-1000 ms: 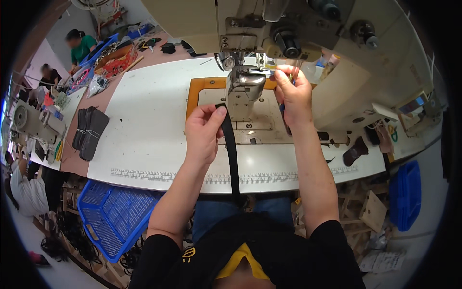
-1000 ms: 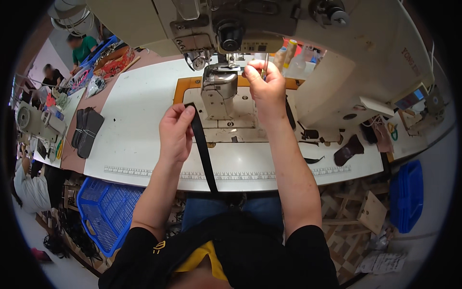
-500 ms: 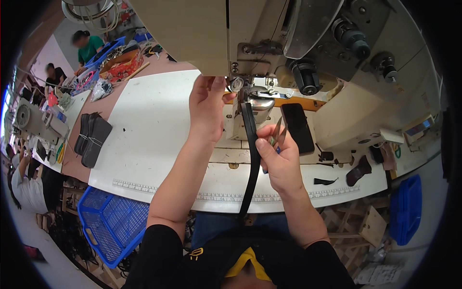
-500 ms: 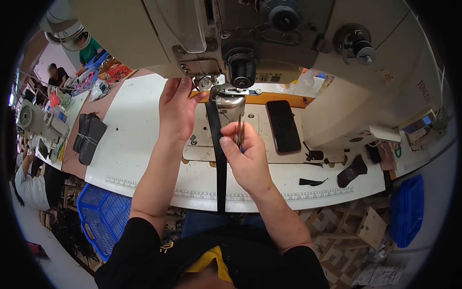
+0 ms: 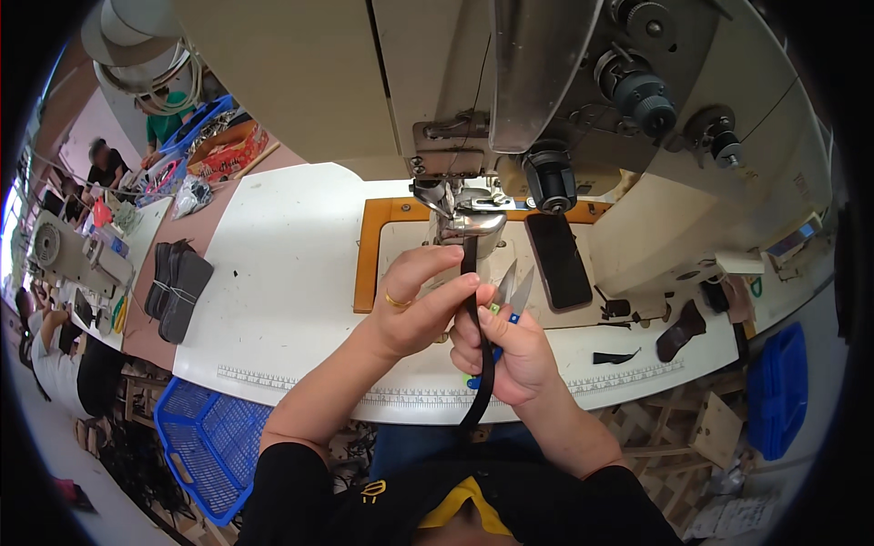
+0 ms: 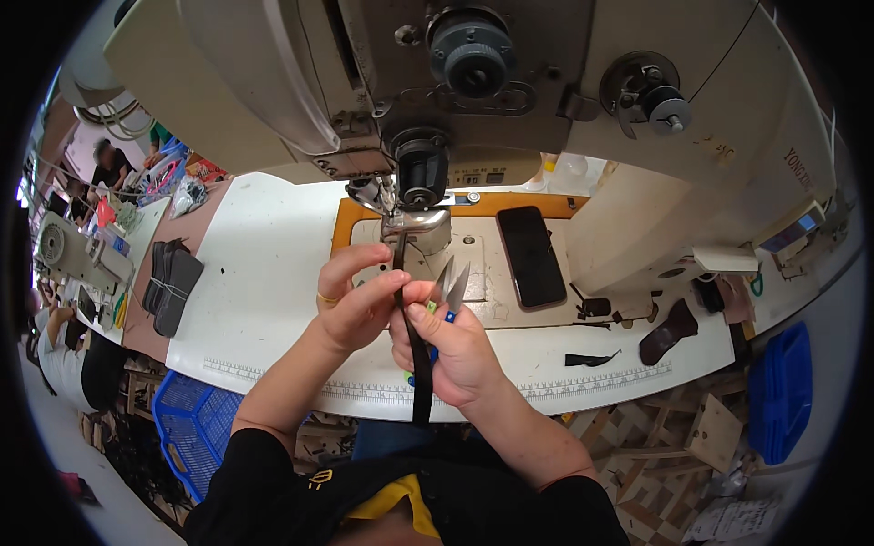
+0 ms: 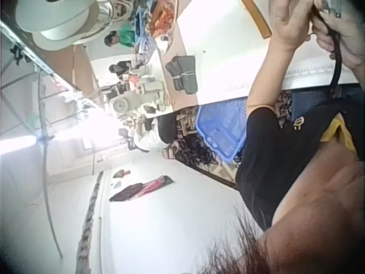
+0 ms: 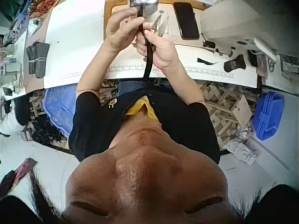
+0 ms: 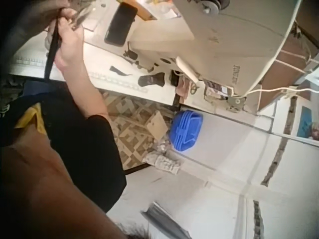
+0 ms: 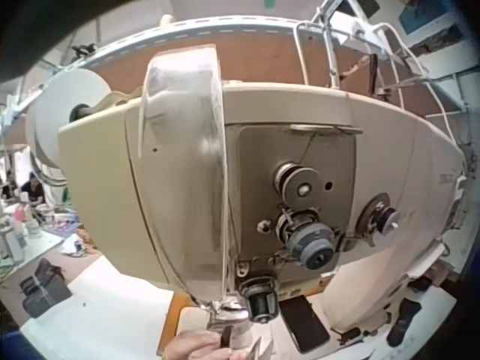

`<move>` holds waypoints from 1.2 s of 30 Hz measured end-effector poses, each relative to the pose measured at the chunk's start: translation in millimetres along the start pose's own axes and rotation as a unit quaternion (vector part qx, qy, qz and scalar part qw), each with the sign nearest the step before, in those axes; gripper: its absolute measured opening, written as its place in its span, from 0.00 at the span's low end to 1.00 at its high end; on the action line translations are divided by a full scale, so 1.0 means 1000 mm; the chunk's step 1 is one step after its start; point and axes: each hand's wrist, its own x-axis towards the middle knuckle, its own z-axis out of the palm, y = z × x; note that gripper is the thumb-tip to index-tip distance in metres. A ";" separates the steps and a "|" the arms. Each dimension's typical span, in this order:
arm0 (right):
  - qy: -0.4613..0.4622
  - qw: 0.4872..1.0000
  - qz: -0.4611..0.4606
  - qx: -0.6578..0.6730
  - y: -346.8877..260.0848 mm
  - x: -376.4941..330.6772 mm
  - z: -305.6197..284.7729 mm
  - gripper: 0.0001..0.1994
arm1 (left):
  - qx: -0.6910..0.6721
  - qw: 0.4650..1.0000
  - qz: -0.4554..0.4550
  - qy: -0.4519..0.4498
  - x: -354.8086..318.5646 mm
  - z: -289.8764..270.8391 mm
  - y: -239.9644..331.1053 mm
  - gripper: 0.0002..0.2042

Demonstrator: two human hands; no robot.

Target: The person picks up material straps, cuts a strap using thread snips, sets the sewing machine controls, and feeds the strap into the sewing machine to stitch it.

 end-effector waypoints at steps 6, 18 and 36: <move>0.112 0.938 -0.064 -0.323 -0.006 0.004 0.010 0.10 | 0.020 0.998 0.028 -0.046 0.012 -0.005 -0.015 0.16; -0.032 0.608 -0.282 -0.742 -0.048 0.045 -0.004 0.27 | 0.055 0.998 0.010 -0.042 0.007 -0.006 -0.027 0.15; -0.071 0.540 -0.333 -0.770 -0.060 0.051 -0.007 0.23 | 0.033 0.998 -0.020 -0.049 0.010 -0.005 -0.028 0.15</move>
